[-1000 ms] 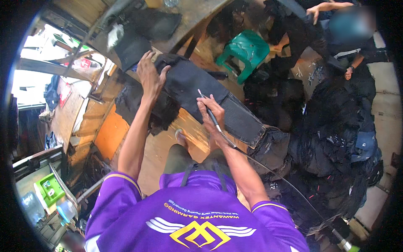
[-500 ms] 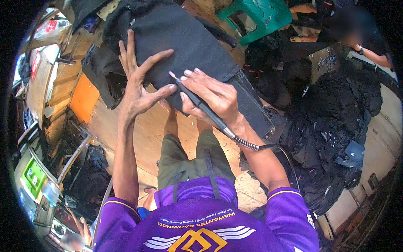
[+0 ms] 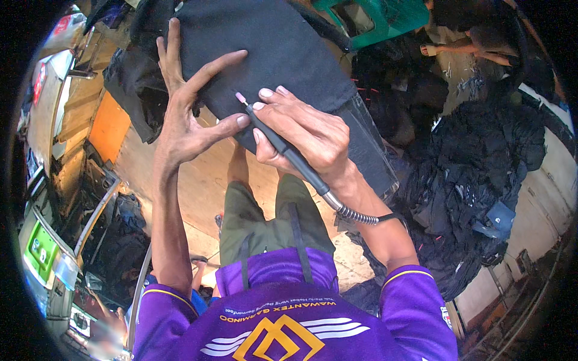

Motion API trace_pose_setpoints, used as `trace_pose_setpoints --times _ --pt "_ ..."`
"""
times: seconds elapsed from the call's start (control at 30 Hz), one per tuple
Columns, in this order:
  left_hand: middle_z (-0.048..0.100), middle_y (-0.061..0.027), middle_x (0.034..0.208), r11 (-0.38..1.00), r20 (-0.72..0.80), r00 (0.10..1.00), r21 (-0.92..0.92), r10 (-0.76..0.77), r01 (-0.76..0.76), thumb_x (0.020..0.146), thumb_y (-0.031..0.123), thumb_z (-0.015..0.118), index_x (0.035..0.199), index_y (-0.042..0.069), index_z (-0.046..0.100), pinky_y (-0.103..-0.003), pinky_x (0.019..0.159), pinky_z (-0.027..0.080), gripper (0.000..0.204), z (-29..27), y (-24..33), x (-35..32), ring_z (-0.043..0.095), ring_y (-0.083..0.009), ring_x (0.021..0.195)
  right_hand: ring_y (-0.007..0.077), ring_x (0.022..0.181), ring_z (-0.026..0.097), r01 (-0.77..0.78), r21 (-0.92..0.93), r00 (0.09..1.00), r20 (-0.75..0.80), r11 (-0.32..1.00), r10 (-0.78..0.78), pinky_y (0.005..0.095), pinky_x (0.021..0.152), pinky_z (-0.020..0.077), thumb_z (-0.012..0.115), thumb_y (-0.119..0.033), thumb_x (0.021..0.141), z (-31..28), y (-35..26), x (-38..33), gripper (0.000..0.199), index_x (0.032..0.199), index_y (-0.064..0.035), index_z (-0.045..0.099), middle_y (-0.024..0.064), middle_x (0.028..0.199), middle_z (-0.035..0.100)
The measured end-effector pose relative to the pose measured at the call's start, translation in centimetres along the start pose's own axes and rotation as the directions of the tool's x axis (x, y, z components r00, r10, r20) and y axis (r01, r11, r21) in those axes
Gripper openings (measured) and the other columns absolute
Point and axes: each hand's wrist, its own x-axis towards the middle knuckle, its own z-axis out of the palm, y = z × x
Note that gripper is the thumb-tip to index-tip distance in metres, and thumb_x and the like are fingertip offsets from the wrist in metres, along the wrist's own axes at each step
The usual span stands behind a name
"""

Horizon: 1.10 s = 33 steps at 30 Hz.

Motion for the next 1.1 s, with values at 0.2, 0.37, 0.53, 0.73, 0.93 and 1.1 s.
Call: trace_pose_setpoints --times 0.2,0.37,0.53,0.73,0.93,1.1 --pt "0.001 -0.0174 0.188 1.0 0.005 1.0 0.002 0.025 -0.025 0.067 0.054 0.096 0.145 0.033 0.076 -0.068 0.136 0.007 0.083 -0.2 -0.3 0.2 -0.005 -0.05 0.17 0.0329 0.107 0.083 -0.015 -0.003 1.0 0.009 1.0 0.016 0.0468 0.1 0.0678 0.083 -0.004 0.077 -0.2 0.2 -0.9 0.029 0.105 0.0022 0.082 0.0148 0.101 0.083" --pt "0.002 -0.0194 0.187 0.999 0.002 1.0 0.047 0.025 -0.025 0.065 0.059 0.097 0.145 0.034 0.076 -0.069 0.136 0.008 0.087 -0.1 -0.4 0.2 -0.004 -0.051 0.17 0.0339 0.108 0.083 -0.059 0.008 0.998 -0.005 0.998 0.059 0.0463 0.1 0.068 0.084 -0.004 0.077 -0.8 -0.2 -2.0 0.03 0.106 0.0022 0.082 0.0157 0.103 0.083" --pt "0.002 -0.0221 0.186 0.998 -0.007 0.999 0.056 0.031 -0.031 0.061 0.06 0.098 0.145 0.035 0.076 -0.069 0.135 0.011 0.09 0.4 -0.4 -0.1 -0.002 -0.0514 0.17 0.034 0.109 0.083 -0.06 -0.003 0.998 0.034 0.998 0.06 0.0462 0.1 0.0679 0.084 -0.004 0.077 -1.3 -0.1 -2.8 0.032 0.108 0.002 0.083 0.0165 0.105 0.083" --pt "0.002 -0.0224 0.186 0.999 0.004 1.0 0.031 0.017 -0.018 0.06 0.059 0.099 0.146 0.035 0.075 -0.07 0.135 0.013 0.093 0.3 -0.1 0.1 -0.002 -0.0517 0.17 0.0341 0.109 0.083 -0.072 0.018 0.997 0.038 0.997 0.071 0.0474 0.101 0.0677 0.085 -0.003 0.077 -1.6 -0.3 -3.0 0.03 0.107 0.0017 0.083 0.0165 0.105 0.083" --pt "0.002 -0.0217 0.186 1.0 0.01 1.0 0.023 0.007 -0.007 0.059 0.06 0.099 0.146 0.035 0.074 -0.072 0.134 0.016 0.094 0.5 -0.3 -0.2 -0.002 -0.0524 0.169 0.0347 0.108 0.083 -0.084 0.033 0.995 0.058 0.996 0.082 0.0484 0.101 0.0674 0.086 -0.002 0.076 -2.3 -0.4 -3.7 0.031 0.107 0.0026 0.083 0.0182 0.105 0.083" --pt "0.002 -0.0217 0.186 1.0 0.018 1.0 0.017 0.005 -0.005 0.059 0.061 0.099 0.146 0.035 0.075 -0.071 0.134 0.014 0.094 0.3 -0.5 -0.2 -0.002 -0.0525 0.169 0.0351 0.109 0.083 -0.109 0.038 0.992 0.069 0.993 0.106 0.0484 0.101 0.0675 0.086 -0.001 0.075 -2.9 -0.7 -3.9 0.032 0.107 0.0028 0.083 0.0198 0.106 0.083"
